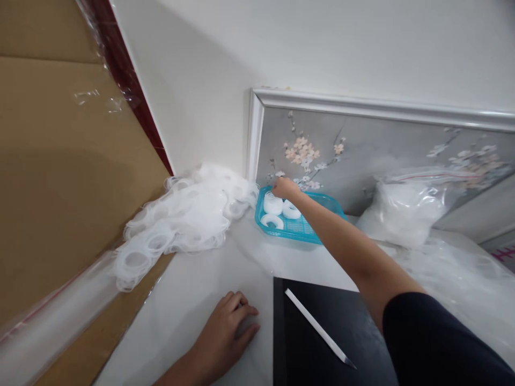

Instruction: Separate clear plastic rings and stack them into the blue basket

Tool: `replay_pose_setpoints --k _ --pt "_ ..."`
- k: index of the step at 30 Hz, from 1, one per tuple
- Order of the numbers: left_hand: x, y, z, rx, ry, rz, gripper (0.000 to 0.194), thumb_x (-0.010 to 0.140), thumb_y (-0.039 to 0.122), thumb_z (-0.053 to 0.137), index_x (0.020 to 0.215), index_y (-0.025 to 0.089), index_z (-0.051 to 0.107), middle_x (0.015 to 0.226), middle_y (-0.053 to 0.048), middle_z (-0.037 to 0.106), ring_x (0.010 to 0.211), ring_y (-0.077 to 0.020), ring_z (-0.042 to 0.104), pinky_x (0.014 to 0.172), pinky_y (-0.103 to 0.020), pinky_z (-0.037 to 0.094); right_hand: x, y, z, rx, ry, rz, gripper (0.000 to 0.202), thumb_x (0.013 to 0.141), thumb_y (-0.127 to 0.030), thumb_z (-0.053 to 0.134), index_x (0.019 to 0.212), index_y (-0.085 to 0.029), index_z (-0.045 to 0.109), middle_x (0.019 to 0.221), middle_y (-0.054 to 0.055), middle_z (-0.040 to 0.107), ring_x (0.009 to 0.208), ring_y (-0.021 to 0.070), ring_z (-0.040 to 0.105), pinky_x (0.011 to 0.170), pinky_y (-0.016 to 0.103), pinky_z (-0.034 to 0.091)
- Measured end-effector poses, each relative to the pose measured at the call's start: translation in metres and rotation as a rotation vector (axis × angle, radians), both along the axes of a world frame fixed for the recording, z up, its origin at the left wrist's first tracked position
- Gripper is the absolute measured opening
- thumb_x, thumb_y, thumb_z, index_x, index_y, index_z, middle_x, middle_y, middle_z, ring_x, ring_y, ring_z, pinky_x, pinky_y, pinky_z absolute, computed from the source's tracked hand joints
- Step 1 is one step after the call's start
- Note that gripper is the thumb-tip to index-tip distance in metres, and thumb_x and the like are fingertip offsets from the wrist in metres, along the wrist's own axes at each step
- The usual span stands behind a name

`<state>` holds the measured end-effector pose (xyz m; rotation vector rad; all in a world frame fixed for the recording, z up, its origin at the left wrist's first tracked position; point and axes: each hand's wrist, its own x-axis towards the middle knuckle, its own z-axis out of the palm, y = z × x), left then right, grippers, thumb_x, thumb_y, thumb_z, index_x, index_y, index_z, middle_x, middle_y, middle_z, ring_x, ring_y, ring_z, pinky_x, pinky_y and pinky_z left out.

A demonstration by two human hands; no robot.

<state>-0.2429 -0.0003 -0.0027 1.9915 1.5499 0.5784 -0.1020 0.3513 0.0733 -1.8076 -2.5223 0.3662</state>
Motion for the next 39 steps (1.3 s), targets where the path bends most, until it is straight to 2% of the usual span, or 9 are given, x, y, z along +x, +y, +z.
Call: replay_pose_setpoints --k 3,6,9,15,21,26,30,36,39 --pt "-0.002 0.002 0.002 -0.009 -0.007 -0.006 0.016 0.089 0.024 0.056 0.101 0.022 0.067 0.098 -0.006 0.061 0.093 -0.0216 0.056 0.085 -0.038 0.049 0.004 -0.015 -0.003 0.066 -0.018 0.038 0.036 0.092 -0.029 0.045 0.119 -0.017 0.066 0.121 0.017 0.066 0.113 0.0307 0.061 0.09 0.038 0.047" --pt "-0.002 0.003 0.003 -0.035 -0.01 0.006 0.016 0.09 0.025 0.056 0.1 0.021 0.068 0.099 -0.007 0.06 0.094 -0.0219 0.056 0.086 -0.038 0.048 0.009 -0.024 -0.008 0.082 -0.038 0.11 0.032 0.09 -0.035 0.05 0.111 -0.022 0.071 0.115 0.013 0.07 0.11 0.0293 0.062 0.092 0.036 0.047" --pt "-0.001 0.005 0.004 -0.061 -0.007 0.022 0.018 0.091 0.027 0.055 0.1 0.019 0.068 0.1 -0.008 0.06 0.096 -0.0227 0.056 0.088 -0.039 0.047 0.012 -0.024 -0.013 0.095 -0.055 0.128 0.034 0.091 -0.036 0.048 0.106 -0.019 0.073 0.111 0.015 0.071 0.109 0.0305 0.063 0.092 0.038 0.047" --pt "0.002 0.008 0.004 -0.074 0.008 0.053 0.018 0.09 0.027 0.055 0.098 0.019 0.069 0.098 -0.008 0.061 0.095 -0.0226 0.056 0.089 -0.039 0.046 0.006 -0.021 -0.021 0.109 -0.068 0.143 0.035 0.091 -0.028 0.044 0.109 -0.014 0.071 0.112 0.018 0.07 0.108 0.031 0.063 0.089 0.038 0.048" --pt "0.0 0.007 0.005 -0.084 0.0 0.067 0.017 0.09 0.025 0.056 0.098 0.018 0.069 0.098 -0.008 0.061 0.095 -0.0225 0.055 0.089 -0.038 0.045 0.002 -0.021 -0.024 0.199 -0.058 0.135 0.04 0.095 -0.027 0.037 0.115 -0.013 0.068 0.113 0.02 0.069 0.115 0.0324 0.058 0.096 0.042 0.043" --pt "-0.003 0.006 0.003 -0.081 0.002 0.056 0.016 0.09 0.025 0.055 0.097 0.018 0.068 0.098 -0.008 0.061 0.095 -0.0224 0.055 0.088 -0.039 0.045 0.007 -0.018 -0.027 0.258 -0.038 0.237 0.039 0.098 -0.037 0.035 0.115 -0.018 0.066 0.115 0.014 0.069 0.115 0.0294 0.057 0.095 0.037 0.042" --pt "-0.004 0.007 0.0 -0.073 -0.01 0.044 0.017 0.091 0.026 0.055 0.099 0.018 0.068 0.099 -0.008 0.061 0.096 -0.0223 0.055 0.088 -0.039 0.045 0.005 -0.018 -0.037 0.239 -0.052 0.312 0.037 0.098 -0.034 0.037 0.11 -0.016 0.066 0.116 0.015 0.069 0.112 0.0269 0.059 0.092 0.032 0.043" --pt "-0.005 0.006 -0.001 -0.066 -0.005 0.024 0.018 0.091 0.028 0.055 0.099 0.018 0.067 0.099 -0.007 0.061 0.095 -0.0222 0.055 0.088 -0.039 0.045 0.003 -0.016 -0.043 0.245 -0.038 0.323 0.036 0.099 -0.032 0.036 0.112 -0.013 0.064 0.118 0.017 0.067 0.113 0.028 0.058 0.092 0.033 0.043" --pt "-0.005 0.006 -0.001 -0.066 -0.01 0.026 0.018 0.092 0.028 0.054 0.1 0.018 0.068 0.1 -0.008 0.061 0.095 -0.022 0.055 0.088 -0.038 0.045 0.008 -0.013 -0.041 0.273 -0.017 0.294 0.041 0.101 -0.028 0.027 0.117 -0.011 0.06 0.119 0.018 0.066 0.113 0.0273 0.058 0.093 0.033 0.042"
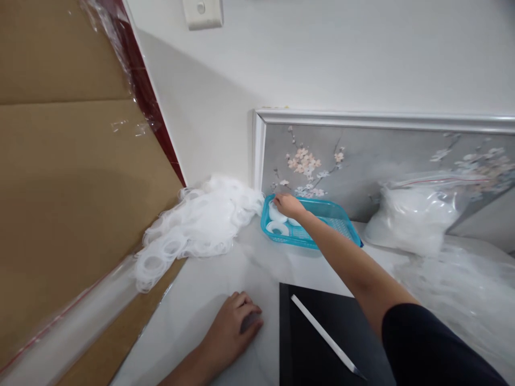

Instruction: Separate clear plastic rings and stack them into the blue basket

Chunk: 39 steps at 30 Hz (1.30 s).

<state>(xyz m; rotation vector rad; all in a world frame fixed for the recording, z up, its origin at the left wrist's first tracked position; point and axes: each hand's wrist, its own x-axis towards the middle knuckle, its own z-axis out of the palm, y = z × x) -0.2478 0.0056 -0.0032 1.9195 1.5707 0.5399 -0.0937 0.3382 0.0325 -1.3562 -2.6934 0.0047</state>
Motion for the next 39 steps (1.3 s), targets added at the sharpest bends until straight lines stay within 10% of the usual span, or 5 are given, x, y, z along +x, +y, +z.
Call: replay_pose_setpoints --k 24,31,35,39 --pt "0.0 0.003 0.005 0.006 -0.036 0.043 0.015 0.087 0.024 0.057 0.094 0.021 0.069 0.095 -0.006 0.064 0.091 -0.0198 0.059 0.087 -0.036 0.048 0.032 -0.009 0.004 -0.042 0.012 0.037 0.03 0.092 -0.038 0.054 0.105 -0.021 0.074 0.112 0.009 0.073 0.119 0.0256 0.055 0.101 0.035 0.038" --pt "0.001 0.001 0.006 0.026 0.004 0.007 0.016 0.089 0.023 0.055 0.097 0.019 0.068 0.097 -0.006 0.064 0.093 -0.0199 0.059 0.086 -0.036 0.048 0.026 -0.018 0.004 -0.028 0.037 0.093 0.045 0.091 -0.04 0.056 0.133 -0.023 0.057 0.137 0.009 0.059 0.127 0.0276 0.049 0.104 0.04 0.036" --pt "-0.009 0.002 0.006 0.138 0.052 0.017 0.018 0.09 0.025 0.054 0.101 0.021 0.068 0.098 -0.006 0.063 0.093 -0.0194 0.058 0.086 -0.035 0.048 0.028 -0.048 0.022 0.015 0.164 0.027 0.042 0.097 -0.038 0.044 0.132 -0.018 0.056 0.133 0.012 0.061 0.123 0.0283 0.051 0.101 0.039 0.037" --pt "-0.048 0.017 0.027 0.394 0.198 0.269 0.028 0.094 0.035 0.048 0.114 0.024 0.064 0.11 -0.007 0.057 0.105 -0.0218 0.054 0.094 -0.036 0.045 0.065 -0.134 0.039 -0.157 0.455 -0.023 0.036 0.095 -0.045 0.045 0.109 -0.02 0.066 0.09 0.007 0.072 0.078 0.0206 0.064 0.071 0.029 0.043"
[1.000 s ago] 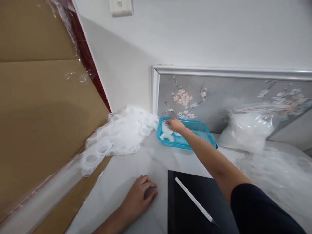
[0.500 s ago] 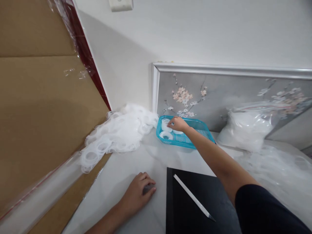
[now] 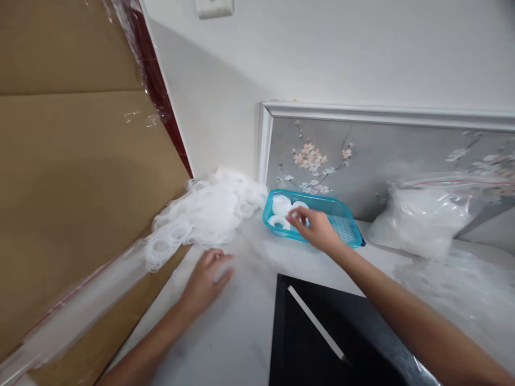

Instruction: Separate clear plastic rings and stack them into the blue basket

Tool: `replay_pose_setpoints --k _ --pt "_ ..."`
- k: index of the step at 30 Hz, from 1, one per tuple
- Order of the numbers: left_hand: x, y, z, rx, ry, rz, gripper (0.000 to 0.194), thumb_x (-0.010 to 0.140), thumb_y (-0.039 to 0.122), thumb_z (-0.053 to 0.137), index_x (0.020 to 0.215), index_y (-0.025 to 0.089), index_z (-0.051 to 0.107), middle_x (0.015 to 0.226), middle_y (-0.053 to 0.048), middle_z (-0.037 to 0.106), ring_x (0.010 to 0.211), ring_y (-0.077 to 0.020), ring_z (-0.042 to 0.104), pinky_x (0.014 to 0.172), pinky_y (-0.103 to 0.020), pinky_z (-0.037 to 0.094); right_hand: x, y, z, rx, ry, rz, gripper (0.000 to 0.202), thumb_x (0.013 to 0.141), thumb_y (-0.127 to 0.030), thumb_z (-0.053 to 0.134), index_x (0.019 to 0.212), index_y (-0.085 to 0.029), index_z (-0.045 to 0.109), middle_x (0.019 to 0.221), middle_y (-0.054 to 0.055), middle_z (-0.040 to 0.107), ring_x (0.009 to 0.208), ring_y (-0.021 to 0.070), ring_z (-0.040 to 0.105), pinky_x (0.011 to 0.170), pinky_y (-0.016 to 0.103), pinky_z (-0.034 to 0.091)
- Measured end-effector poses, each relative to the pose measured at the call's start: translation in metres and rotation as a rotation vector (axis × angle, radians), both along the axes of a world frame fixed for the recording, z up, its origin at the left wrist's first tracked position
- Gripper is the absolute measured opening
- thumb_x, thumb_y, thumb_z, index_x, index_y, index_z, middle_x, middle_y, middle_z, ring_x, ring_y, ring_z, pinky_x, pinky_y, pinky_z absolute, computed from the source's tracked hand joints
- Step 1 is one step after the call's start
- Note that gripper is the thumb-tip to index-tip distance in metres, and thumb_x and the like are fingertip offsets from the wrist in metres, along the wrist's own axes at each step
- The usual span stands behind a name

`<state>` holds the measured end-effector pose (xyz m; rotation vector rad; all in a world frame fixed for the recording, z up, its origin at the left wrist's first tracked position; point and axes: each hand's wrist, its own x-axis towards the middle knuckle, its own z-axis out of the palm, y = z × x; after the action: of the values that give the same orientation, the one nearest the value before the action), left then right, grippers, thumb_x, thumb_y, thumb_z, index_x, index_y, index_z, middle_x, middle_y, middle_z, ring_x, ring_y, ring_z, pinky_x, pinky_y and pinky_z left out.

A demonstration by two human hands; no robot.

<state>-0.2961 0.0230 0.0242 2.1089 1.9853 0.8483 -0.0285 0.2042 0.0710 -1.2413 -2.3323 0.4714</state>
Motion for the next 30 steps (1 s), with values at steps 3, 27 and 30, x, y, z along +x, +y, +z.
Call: replay_pose_setpoints --k 3,27,30 --pt "-0.043 0.022 0.032 0.154 0.278 0.352 0.039 0.093 0.039 0.05 0.127 0.022 0.058 0.122 -0.012 0.051 0.11 -0.0279 0.048 0.1 -0.042 0.038 0.042 -0.079 -0.016 -0.286 -0.154 -0.029 0.035 0.076 -0.059 0.066 0.085 -0.025 0.07 0.065 0.005 0.067 0.06 0.0213 0.059 0.057 0.03 0.033" --pt "-0.082 0.12 0.271 0.384 0.277 0.53 0.081 0.096 0.06 0.032 0.126 -0.013 0.05 0.128 -0.009 0.054 0.107 -0.0153 0.052 0.085 -0.026 0.037 0.103 -0.206 -0.05 -1.337 0.806 -0.264 0.049 0.066 -0.06 0.073 0.079 -0.02 0.049 0.047 -0.01 0.041 0.039 0.0018 0.03 0.043 0.019 0.007" --pt "-0.088 0.14 0.278 0.294 0.361 0.457 0.09 0.097 0.059 0.013 0.126 -0.022 0.04 0.13 -0.018 0.053 0.112 -0.0235 0.051 0.087 -0.033 0.036 0.116 -0.215 -0.053 -1.314 0.854 -0.333 0.056 0.061 -0.067 0.075 0.078 -0.019 0.053 0.046 -0.009 0.04 0.039 0.0014 0.029 0.043 0.019 0.007"
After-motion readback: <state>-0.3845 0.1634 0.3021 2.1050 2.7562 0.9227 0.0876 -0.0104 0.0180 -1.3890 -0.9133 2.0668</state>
